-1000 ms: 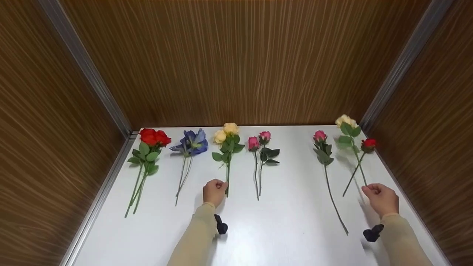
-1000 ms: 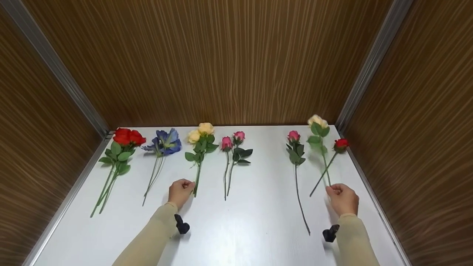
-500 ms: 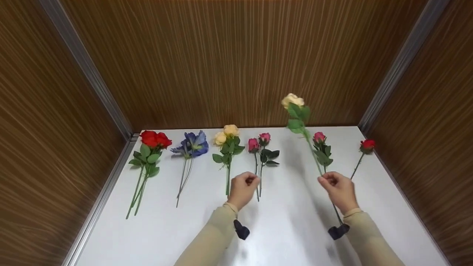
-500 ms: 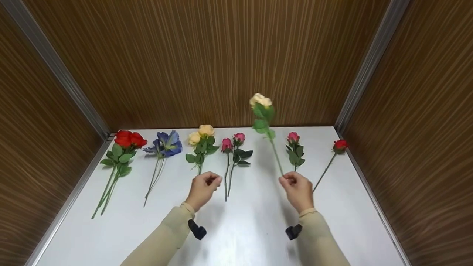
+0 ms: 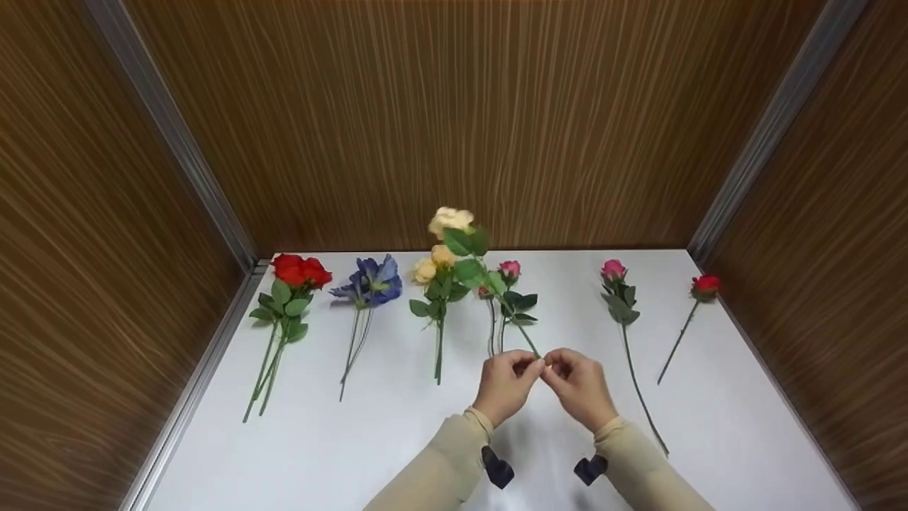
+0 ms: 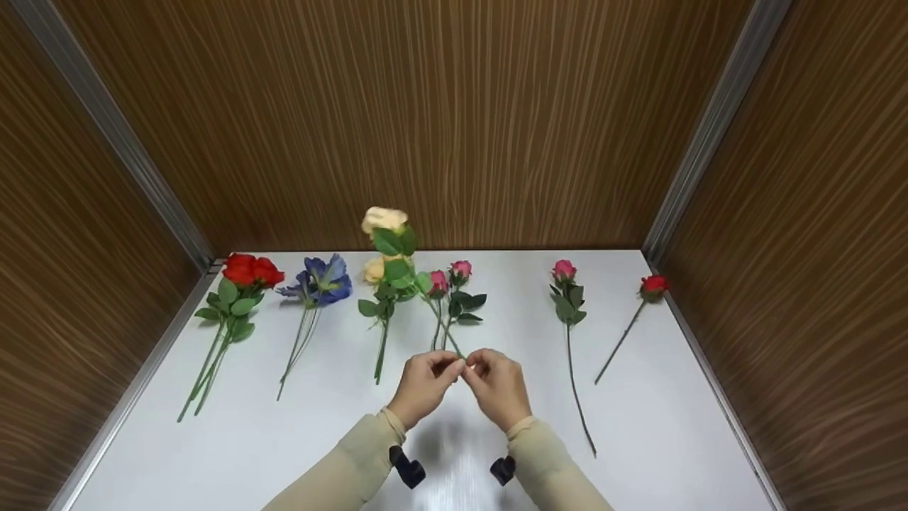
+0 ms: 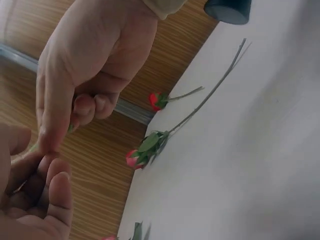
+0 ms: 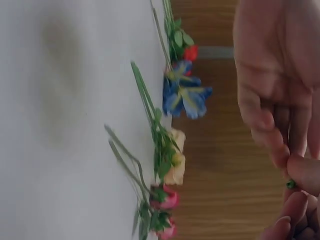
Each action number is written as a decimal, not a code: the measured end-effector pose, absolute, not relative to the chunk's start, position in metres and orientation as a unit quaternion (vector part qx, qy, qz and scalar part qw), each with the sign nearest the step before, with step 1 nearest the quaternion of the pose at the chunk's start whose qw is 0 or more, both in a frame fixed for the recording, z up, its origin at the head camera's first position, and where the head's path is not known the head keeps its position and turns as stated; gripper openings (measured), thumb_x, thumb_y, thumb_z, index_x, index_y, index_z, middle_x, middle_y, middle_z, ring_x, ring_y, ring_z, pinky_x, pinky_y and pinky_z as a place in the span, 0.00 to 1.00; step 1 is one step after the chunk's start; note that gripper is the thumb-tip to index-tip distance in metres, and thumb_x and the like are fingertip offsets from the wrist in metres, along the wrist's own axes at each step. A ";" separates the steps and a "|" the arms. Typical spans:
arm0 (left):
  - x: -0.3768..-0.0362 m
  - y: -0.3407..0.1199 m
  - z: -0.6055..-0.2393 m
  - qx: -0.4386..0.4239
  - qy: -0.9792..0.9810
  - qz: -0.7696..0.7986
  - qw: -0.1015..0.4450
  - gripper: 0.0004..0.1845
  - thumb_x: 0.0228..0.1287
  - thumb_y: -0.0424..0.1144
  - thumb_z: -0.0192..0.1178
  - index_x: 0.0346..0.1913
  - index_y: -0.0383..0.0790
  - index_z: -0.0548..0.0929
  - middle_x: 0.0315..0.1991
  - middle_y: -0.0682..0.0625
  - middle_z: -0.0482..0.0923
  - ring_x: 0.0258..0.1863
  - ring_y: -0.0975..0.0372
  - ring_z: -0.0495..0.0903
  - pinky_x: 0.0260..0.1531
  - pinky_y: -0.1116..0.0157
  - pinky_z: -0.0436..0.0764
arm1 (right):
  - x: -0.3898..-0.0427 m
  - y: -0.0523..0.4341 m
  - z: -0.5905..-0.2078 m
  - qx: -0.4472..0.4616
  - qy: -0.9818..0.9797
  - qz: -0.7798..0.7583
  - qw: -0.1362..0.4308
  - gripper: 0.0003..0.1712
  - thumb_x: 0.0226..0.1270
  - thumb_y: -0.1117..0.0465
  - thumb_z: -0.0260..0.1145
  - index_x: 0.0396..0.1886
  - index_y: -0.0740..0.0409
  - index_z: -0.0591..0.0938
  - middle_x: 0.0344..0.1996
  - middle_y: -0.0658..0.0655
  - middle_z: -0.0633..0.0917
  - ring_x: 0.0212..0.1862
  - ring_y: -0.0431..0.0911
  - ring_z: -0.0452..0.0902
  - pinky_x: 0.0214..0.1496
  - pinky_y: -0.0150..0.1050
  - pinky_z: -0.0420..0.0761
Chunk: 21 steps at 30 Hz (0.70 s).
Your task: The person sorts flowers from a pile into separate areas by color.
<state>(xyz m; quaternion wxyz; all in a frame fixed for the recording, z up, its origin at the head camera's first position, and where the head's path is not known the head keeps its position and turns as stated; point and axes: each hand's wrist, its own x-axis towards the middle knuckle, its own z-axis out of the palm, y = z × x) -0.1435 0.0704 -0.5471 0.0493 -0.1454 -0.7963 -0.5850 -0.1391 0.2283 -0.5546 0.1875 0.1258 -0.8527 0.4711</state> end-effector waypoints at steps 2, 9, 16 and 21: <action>-0.141 0.069 -0.551 -0.133 -0.796 -0.588 0.058 0.06 0.64 0.40 0.63 0.34 0.42 0.86 0.27 0.60 0.80 0.26 0.71 0.75 0.29 0.71 0.76 | -0.135 0.222 -0.559 0.130 -0.857 0.462 0.187 0.06 0.57 0.66 0.73 0.27 0.52 0.82 0.17 0.42 0.75 0.20 0.38 0.69 0.22 0.31 0.70; -0.143 0.064 -0.559 -0.108 -0.800 -0.587 0.068 0.05 0.61 0.37 0.66 0.29 0.42 0.85 0.24 0.59 0.79 0.25 0.71 0.75 0.28 0.71 0.76 | -0.133 0.212 -0.571 0.143 -0.865 0.444 0.188 0.07 0.55 0.64 0.74 0.29 0.50 0.83 0.18 0.40 0.74 0.20 0.36 0.69 0.22 0.32 0.70; -0.146 0.047 -0.562 -0.092 -0.802 -0.586 0.072 0.04 0.62 0.35 0.64 0.30 0.41 0.85 0.23 0.58 0.78 0.24 0.70 0.74 0.27 0.70 0.76 | -0.132 0.218 -0.579 0.183 -0.855 0.472 0.108 0.10 0.57 0.61 0.74 0.38 0.54 0.85 0.22 0.41 0.77 0.23 0.37 0.71 0.24 0.32 0.73; -0.155 0.028 -0.557 -0.092 -0.796 -0.595 0.060 0.04 0.66 0.35 0.61 0.35 0.38 0.84 0.25 0.56 0.78 0.25 0.67 0.76 0.27 0.68 0.76 | -0.142 0.256 -0.579 0.145 -0.865 0.471 0.092 0.08 0.58 0.66 0.71 0.38 0.59 0.85 0.24 0.45 0.80 0.26 0.39 0.75 0.29 0.32 0.77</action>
